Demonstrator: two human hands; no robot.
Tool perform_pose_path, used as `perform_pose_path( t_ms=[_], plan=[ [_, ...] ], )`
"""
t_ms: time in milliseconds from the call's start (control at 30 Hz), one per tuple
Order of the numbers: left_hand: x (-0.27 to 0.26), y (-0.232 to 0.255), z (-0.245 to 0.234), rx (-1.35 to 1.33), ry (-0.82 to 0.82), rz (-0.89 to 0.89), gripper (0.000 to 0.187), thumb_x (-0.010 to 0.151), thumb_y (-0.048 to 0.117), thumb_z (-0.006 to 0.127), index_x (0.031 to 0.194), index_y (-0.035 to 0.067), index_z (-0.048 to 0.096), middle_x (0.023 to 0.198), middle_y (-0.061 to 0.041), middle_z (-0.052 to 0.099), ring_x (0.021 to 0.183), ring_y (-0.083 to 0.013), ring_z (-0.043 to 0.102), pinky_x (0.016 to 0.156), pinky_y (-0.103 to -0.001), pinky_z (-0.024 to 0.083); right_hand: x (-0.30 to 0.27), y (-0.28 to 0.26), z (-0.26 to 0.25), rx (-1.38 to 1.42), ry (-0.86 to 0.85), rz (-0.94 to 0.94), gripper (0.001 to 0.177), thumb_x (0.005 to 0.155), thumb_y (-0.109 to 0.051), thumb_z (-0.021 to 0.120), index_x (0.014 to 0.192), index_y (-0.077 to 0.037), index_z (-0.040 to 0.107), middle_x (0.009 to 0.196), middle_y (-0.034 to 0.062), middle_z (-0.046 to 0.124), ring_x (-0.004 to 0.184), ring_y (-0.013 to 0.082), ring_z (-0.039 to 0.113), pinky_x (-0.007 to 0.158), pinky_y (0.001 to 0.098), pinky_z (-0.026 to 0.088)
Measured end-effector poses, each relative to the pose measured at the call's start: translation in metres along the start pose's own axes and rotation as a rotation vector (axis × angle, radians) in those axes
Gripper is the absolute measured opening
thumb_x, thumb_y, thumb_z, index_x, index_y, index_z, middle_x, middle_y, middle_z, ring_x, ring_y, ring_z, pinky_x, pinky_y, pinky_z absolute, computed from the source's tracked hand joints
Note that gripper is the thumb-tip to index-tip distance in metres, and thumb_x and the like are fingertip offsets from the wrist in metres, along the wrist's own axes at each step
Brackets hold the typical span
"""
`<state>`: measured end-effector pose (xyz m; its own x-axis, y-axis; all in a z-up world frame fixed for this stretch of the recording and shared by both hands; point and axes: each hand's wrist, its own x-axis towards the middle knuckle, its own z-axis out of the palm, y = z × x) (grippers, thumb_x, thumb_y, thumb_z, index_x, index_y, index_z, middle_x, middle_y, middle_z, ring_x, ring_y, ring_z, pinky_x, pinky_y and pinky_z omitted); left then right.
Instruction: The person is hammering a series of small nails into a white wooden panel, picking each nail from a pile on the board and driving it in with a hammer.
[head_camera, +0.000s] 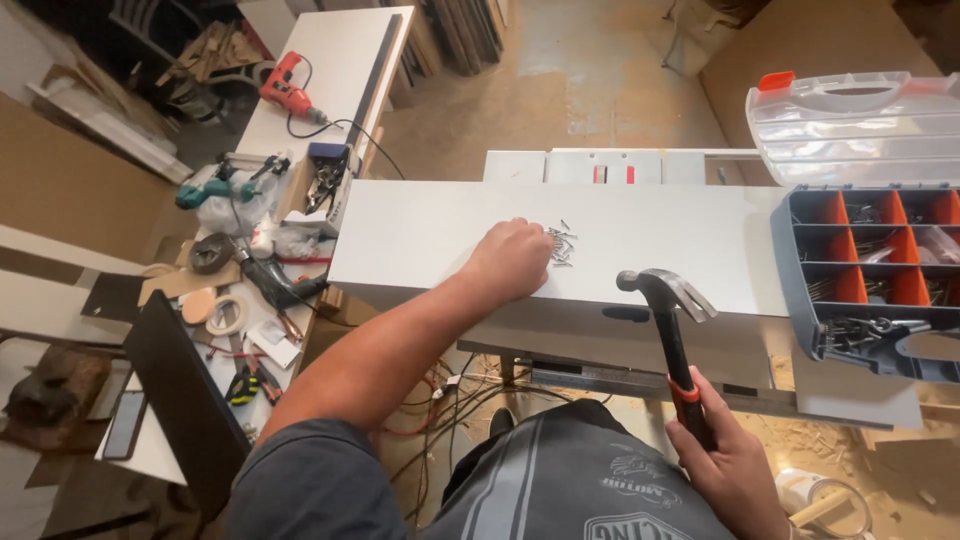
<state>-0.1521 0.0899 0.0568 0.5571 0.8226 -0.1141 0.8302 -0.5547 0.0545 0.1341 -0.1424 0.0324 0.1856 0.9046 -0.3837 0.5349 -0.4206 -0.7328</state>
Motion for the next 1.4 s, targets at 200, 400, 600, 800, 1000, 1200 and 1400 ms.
perform_pose_path(
  t_ms=[200,400,600,800,1000,1200,1400],
  plan=[
    [-0.008,-0.046,0.011,-0.077,0.059,0.167,0.021,0.076,-0.006,0.049,0.078,0.005,0.067,0.082,-0.012,0.068,0.079,-0.0314,0.062,0.07,-0.044,0.054,-0.023,-0.047,0.045,0.126,0.178,0.011,0.073,0.089,-0.017,0.067,0.159,-0.021,0.048,0.075,0.0115,0.07,0.06,0.0233,0.066,0.068,0.037,0.057],
    [-0.004,-0.062,-0.004,-0.113,-0.039,0.252,0.023,0.076,-0.007,0.049,0.069,0.007,0.066,0.075,-0.008,0.067,0.076,-0.0313,0.061,0.063,-0.045,0.053,-0.038,-0.086,0.084,0.199,0.288,-0.047,0.063,0.092,-0.016,0.063,0.154,-0.015,0.052,0.08,0.0084,0.068,0.059,0.022,0.066,0.065,0.0344,0.058],
    [0.021,-0.04,-0.008,0.105,-0.186,0.331,0.023,0.079,-0.003,0.054,0.073,0.016,0.064,0.072,-0.001,0.067,0.064,-0.0241,0.061,0.056,-0.037,0.047,-0.052,-0.098,0.109,0.26,0.304,-0.102,0.063,0.092,-0.011,0.063,0.154,-0.011,0.05,0.076,0.0098,0.064,0.055,0.0209,0.063,0.06,0.0325,0.058],
    [-0.034,-0.021,-0.02,-0.416,0.105,0.452,0.011,0.073,0.0,0.057,0.068,0.01,0.058,0.076,-0.004,0.064,0.075,-0.0242,0.058,0.064,-0.038,0.049,-0.048,-0.064,0.117,0.345,0.313,-0.175,0.057,0.09,-0.01,0.064,0.146,-0.008,0.053,0.079,0.0095,0.067,0.055,0.0186,0.061,0.058,0.0324,0.055],
    [-0.108,0.048,-0.004,-1.16,0.445,0.596,0.016,0.074,0.003,0.069,0.072,0.012,0.057,0.087,-0.002,0.061,0.079,-0.0202,0.06,0.075,-0.035,0.048,-0.026,-0.06,0.104,0.625,0.158,-0.249,0.015,0.094,-0.008,0.064,0.106,-0.004,0.057,0.071,0.0166,0.07,0.06,0.0249,0.071,0.061,0.0359,0.056],
    [-0.113,0.059,0.01,-1.25,0.754,0.606,0.014,0.082,-0.003,0.069,0.083,0.011,0.065,0.104,-0.006,0.064,0.088,-0.0226,0.065,0.09,-0.038,0.047,-0.011,-0.084,0.095,0.692,0.076,-0.321,0.015,0.093,-0.01,0.066,0.106,-0.006,0.06,0.096,0.0081,0.061,0.087,0.0191,0.058,0.079,0.0336,0.048],
    [-0.123,0.048,0.003,-1.127,0.966,0.561,0.01,0.088,-0.002,0.067,0.084,0.007,0.065,0.098,-0.01,0.062,0.078,-0.0257,0.061,0.082,-0.039,0.049,-0.007,-0.108,0.099,0.687,0.035,-0.3,0.015,0.092,-0.004,0.066,0.107,-0.002,0.067,0.103,0.0127,0.068,0.099,0.0241,0.067,0.093,0.0369,0.053]
  ],
)
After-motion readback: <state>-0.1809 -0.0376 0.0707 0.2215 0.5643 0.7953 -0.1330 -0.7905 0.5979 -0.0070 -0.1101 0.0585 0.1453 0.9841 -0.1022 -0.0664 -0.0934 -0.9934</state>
